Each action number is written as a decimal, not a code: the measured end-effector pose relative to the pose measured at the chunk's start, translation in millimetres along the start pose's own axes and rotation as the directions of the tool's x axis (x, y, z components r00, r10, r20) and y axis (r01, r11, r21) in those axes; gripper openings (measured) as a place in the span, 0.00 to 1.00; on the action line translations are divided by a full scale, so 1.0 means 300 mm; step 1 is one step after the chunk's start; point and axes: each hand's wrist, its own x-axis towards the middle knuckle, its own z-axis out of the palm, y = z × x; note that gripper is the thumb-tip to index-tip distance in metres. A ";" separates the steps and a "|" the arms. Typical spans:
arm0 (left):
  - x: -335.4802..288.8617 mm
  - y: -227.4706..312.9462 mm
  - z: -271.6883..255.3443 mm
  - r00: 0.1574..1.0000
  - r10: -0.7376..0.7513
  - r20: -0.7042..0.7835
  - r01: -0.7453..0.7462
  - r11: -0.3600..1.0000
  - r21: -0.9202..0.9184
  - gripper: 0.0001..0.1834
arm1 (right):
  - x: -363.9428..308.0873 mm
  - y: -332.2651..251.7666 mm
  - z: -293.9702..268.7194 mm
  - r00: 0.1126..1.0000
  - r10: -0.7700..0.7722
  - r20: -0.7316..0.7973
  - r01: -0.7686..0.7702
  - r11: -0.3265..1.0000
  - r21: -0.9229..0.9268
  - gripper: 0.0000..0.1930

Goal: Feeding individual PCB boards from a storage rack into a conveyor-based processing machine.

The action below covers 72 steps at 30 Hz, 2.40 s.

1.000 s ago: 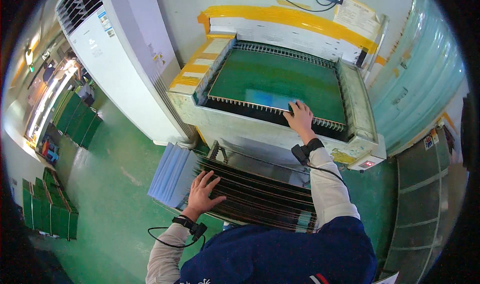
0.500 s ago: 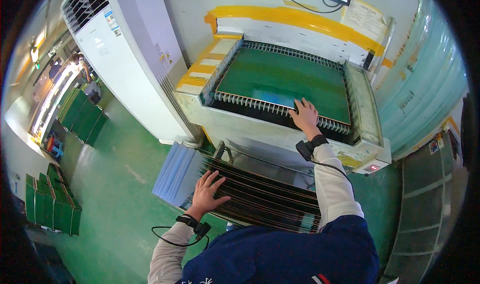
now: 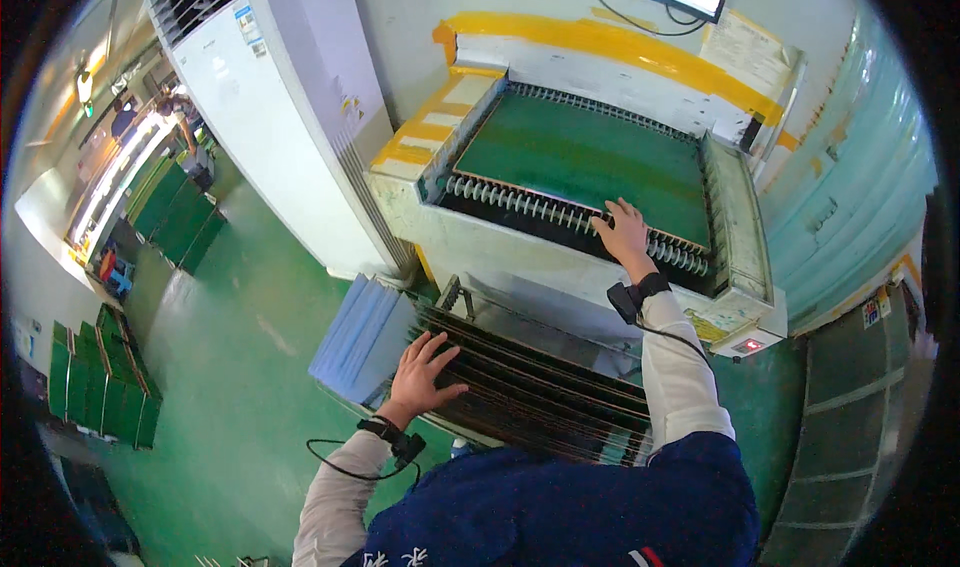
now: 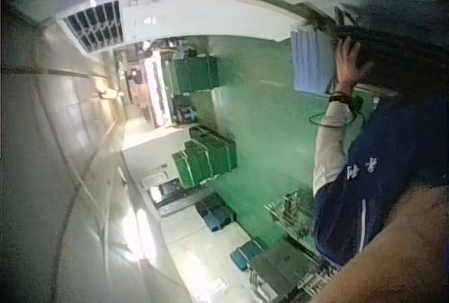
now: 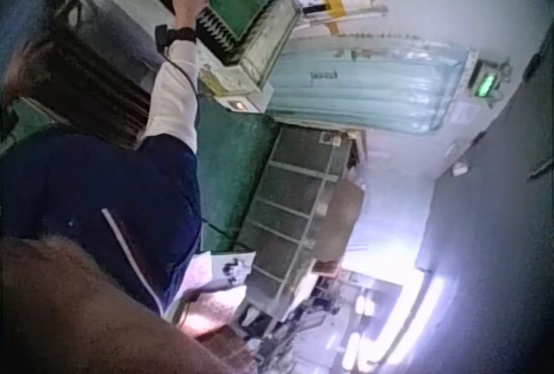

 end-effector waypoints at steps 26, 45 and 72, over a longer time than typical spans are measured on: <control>-0.007 0.008 -0.015 1.000 0.007 0.018 -0.007 1.000 -0.030 0.41 | -0.740 -0.103 0.092 0.669 0.024 0.742 -0.307 0.919 0.247 0.40; -0.037 0.016 -0.010 1.000 0.006 0.017 -0.006 1.000 -0.009 0.41 | -0.740 -0.165 0.042 0.805 0.148 0.574 -0.302 0.936 0.181 0.38; -0.045 -0.029 0.027 0.989 0.103 -0.106 -0.104 0.995 -0.003 0.43 | -0.745 -0.221 0.038 0.773 0.094 0.628 -0.101 0.995 -0.025 0.30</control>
